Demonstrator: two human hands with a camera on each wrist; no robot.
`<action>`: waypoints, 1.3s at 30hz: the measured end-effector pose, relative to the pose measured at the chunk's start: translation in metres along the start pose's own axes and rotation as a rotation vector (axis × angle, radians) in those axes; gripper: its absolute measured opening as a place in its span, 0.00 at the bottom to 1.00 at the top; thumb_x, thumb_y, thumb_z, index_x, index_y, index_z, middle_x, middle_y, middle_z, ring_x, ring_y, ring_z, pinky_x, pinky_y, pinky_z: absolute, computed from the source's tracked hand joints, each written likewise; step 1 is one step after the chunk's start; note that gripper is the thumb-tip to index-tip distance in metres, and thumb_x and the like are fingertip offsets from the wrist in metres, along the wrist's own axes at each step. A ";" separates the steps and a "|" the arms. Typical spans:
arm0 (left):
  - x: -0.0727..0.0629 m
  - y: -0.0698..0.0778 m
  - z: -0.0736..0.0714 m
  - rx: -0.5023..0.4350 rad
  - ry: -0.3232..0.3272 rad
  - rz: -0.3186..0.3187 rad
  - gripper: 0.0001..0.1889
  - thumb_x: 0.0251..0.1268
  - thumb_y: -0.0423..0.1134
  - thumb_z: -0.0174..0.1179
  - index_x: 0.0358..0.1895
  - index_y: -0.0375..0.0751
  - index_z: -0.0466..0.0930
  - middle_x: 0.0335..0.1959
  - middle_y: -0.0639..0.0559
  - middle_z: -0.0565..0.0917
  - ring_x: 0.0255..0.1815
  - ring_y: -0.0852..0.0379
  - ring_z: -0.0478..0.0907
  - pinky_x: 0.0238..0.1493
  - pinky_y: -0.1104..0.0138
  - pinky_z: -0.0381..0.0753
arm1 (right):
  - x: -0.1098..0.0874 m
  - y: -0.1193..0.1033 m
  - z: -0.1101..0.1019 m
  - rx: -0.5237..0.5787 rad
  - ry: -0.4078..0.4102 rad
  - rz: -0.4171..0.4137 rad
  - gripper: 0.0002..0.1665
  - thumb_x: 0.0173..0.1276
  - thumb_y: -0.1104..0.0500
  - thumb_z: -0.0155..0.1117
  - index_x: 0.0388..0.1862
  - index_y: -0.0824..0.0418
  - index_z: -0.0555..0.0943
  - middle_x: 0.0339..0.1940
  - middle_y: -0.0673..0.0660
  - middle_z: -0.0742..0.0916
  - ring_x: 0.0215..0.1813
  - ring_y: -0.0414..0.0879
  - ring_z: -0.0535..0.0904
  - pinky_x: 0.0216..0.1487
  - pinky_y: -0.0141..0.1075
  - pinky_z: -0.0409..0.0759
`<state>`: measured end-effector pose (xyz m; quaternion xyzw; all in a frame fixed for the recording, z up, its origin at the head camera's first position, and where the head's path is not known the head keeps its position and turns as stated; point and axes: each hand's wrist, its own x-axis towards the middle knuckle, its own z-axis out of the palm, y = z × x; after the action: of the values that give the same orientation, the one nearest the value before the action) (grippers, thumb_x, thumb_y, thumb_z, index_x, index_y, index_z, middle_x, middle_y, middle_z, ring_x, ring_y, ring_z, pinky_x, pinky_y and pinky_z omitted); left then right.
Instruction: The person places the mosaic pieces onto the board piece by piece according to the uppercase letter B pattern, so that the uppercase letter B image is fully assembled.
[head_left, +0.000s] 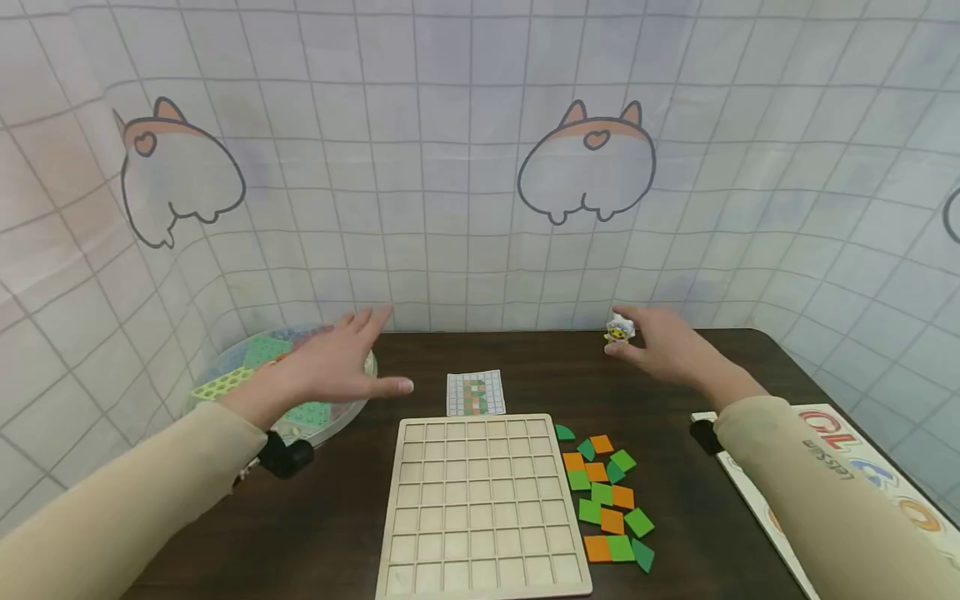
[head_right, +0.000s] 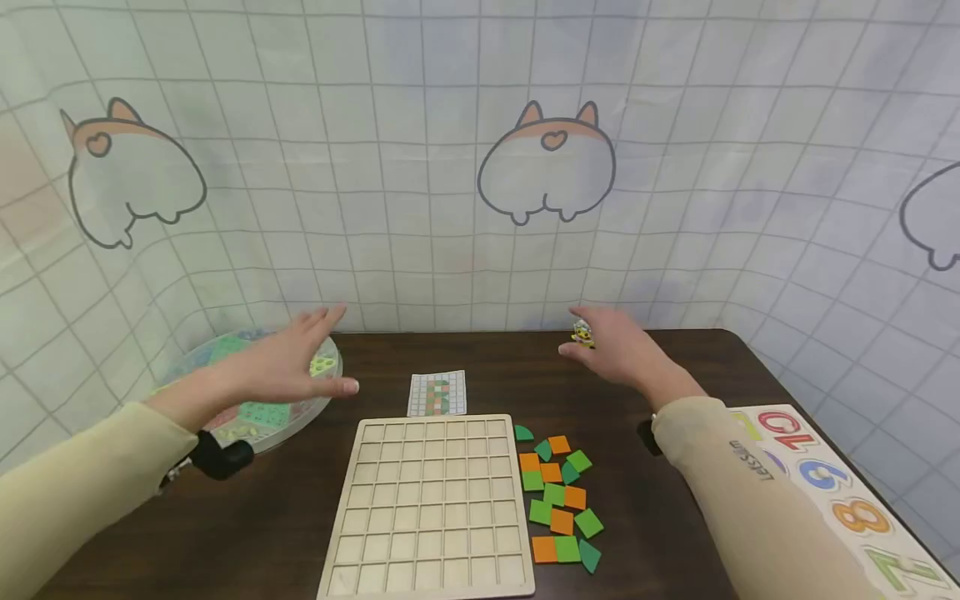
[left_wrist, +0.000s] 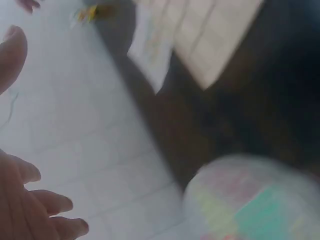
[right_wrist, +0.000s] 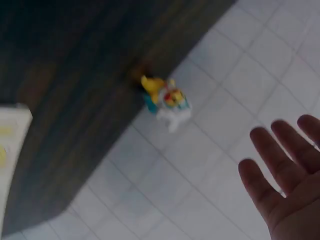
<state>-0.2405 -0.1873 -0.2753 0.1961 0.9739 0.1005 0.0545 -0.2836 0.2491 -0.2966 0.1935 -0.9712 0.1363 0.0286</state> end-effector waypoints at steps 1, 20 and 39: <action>-0.006 0.000 0.008 -0.028 -0.014 0.020 0.60 0.66 0.71 0.59 0.84 0.36 0.37 0.83 0.27 0.44 0.81 0.22 0.43 0.70 0.29 0.57 | -0.003 0.000 0.008 0.039 -0.015 -0.011 0.40 0.76 0.50 0.64 0.78 0.69 0.64 0.73 0.72 0.75 0.71 0.70 0.73 0.67 0.63 0.72; -0.051 -0.007 0.111 -0.077 -0.232 0.100 0.65 0.52 0.73 0.68 0.83 0.36 0.45 0.82 0.29 0.50 0.80 0.24 0.51 0.65 0.27 0.62 | -0.034 0.023 0.091 0.319 -0.275 -0.018 0.19 0.68 0.57 0.73 0.55 0.62 0.85 0.51 0.58 0.89 0.48 0.48 0.84 0.49 0.44 0.85; -0.047 -0.008 0.120 -0.066 -0.296 0.084 0.69 0.47 0.75 0.70 0.83 0.34 0.45 0.83 0.29 0.47 0.82 0.26 0.46 0.69 0.28 0.58 | -0.035 0.020 0.093 0.267 -0.294 -0.020 0.13 0.66 0.56 0.75 0.46 0.59 0.85 0.44 0.53 0.85 0.40 0.42 0.78 0.41 0.36 0.80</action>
<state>-0.1828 -0.1923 -0.3911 0.2475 0.9423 0.1046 0.1997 -0.2594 0.2536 -0.3948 0.2230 -0.9362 0.2338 -0.1384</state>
